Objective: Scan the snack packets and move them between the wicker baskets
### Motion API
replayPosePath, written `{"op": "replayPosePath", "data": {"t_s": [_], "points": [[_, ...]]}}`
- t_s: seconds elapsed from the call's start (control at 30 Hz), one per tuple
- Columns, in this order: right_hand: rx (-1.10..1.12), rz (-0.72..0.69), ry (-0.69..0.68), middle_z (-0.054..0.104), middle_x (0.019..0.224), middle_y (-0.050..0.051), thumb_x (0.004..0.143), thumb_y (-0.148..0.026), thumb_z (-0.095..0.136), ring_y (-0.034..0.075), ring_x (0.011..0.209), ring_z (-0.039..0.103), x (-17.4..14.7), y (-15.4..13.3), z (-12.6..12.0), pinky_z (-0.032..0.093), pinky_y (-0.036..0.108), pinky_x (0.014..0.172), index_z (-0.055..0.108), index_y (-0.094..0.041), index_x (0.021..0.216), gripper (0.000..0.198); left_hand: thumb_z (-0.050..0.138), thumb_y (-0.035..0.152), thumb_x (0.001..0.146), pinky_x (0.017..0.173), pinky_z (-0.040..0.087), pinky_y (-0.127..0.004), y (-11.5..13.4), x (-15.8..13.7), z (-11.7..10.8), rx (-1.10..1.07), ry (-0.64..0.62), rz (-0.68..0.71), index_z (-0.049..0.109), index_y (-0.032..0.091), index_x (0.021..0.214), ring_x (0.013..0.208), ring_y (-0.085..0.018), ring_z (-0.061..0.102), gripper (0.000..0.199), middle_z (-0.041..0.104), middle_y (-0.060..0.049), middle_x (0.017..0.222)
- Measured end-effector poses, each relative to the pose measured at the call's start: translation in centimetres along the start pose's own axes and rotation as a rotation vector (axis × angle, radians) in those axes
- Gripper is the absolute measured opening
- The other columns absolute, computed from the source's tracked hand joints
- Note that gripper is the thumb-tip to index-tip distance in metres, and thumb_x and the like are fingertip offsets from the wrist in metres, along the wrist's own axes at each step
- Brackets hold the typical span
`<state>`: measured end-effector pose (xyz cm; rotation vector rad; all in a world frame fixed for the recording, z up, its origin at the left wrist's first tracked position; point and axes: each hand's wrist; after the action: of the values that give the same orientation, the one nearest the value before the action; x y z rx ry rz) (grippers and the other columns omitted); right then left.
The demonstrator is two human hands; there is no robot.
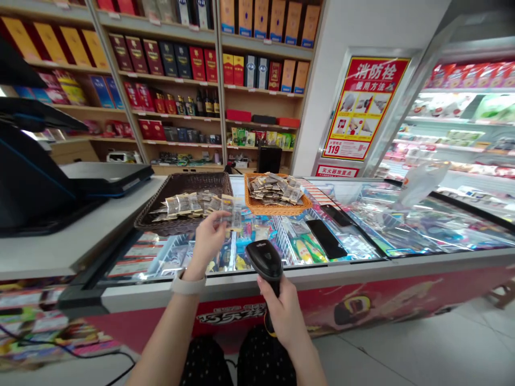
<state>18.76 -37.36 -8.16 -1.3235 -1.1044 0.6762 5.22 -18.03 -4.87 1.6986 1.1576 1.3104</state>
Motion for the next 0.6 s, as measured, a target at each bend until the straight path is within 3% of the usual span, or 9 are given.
{"op": "replayPosePath", "data": {"t_s": [0.13,0.27,0.33,0.43,0.5,0.6], "points": [[0.044,-0.003,-0.059,0.079,0.095,0.007,0.096,-0.048,0.061,0.026,0.092,0.071,-0.2,-0.6,0.1,0.051,0.03,0.083,0.075,-0.015,0.112,0.039,0.057,0.021,0.077,0.058,0.041,-0.028,2.5,5.8,-4.0,0.254,0.151,0.035,0.073,0.017,0.109,0.054,-0.015,0.05,0.036,0.065,-0.002,0.071],[0.048,-0.011,-0.088,0.08,0.1,0.008,0.095,-0.046,0.061,0.027,0.094,0.071,-0.4,-0.8,0.0,0.05,0.031,0.085,0.076,-0.015,0.112,0.038,0.059,0.015,0.076,0.076,0.047,-0.042,2.1,9.7,-5.3,0.515,0.094,-0.055,0.076,0.014,0.095,0.072,-0.027,0.063,0.026,0.069,-0.009,0.074],[0.062,-0.01,-0.085,0.08,0.1,0.008,0.095,-0.044,0.061,0.027,0.093,0.071,-0.4,-0.7,-0.2,0.051,0.031,0.084,0.076,-0.015,0.112,0.037,0.061,0.016,0.077,0.089,0.045,-0.055,1.2,10.2,-5.1,0.654,0.083,-0.095,0.076,0.015,0.09,0.092,-0.037,0.066,0.02,0.071,-0.014,0.082],[0.072,-0.005,-0.058,0.08,0.097,0.007,0.095,-0.043,0.062,0.027,0.092,0.071,-0.2,-0.4,-0.6,0.051,0.032,0.083,0.076,-0.015,0.11,0.035,0.062,0.021,0.081,0.102,0.033,-0.069,0.6,9.6,-4.6,0.846,0.12,-0.053,0.076,0.015,0.094,0.125,-0.05,0.053,0.019,0.07,-0.022,0.115],[0.074,0.004,-0.041,0.08,0.095,0.007,0.095,-0.044,0.062,0.027,0.091,0.071,-0.1,0.0,-0.9,0.052,0.032,0.082,0.076,-0.014,0.109,0.036,0.06,0.022,0.085,0.104,0.032,-0.07,0.9,8.8,-3.8,0.897,0.145,0.035,0.076,0.015,0.1,0.131,-0.051,0.046,0.023,0.064,-0.023,0.131],[0.062,0.001,-0.01,0.08,0.092,0.008,0.095,-0.045,0.062,0.026,0.087,0.072,0.1,0.3,-1.7,0.052,0.032,0.079,0.077,-0.013,0.107,0.037,0.056,0.023,0.088,0.104,0.037,-0.064,2.3,7.8,-1.6,0.92,0.128,0.18,0.075,0.017,0.107,0.129,-0.046,0.049,0.027,0.063,-0.021,0.133]]}}
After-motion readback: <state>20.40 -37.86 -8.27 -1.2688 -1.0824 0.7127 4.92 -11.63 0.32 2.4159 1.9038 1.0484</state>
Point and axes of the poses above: each hand's wrist, its own x-axis towards the middle knuckle, its own z-axis out of the palm, y = z × x
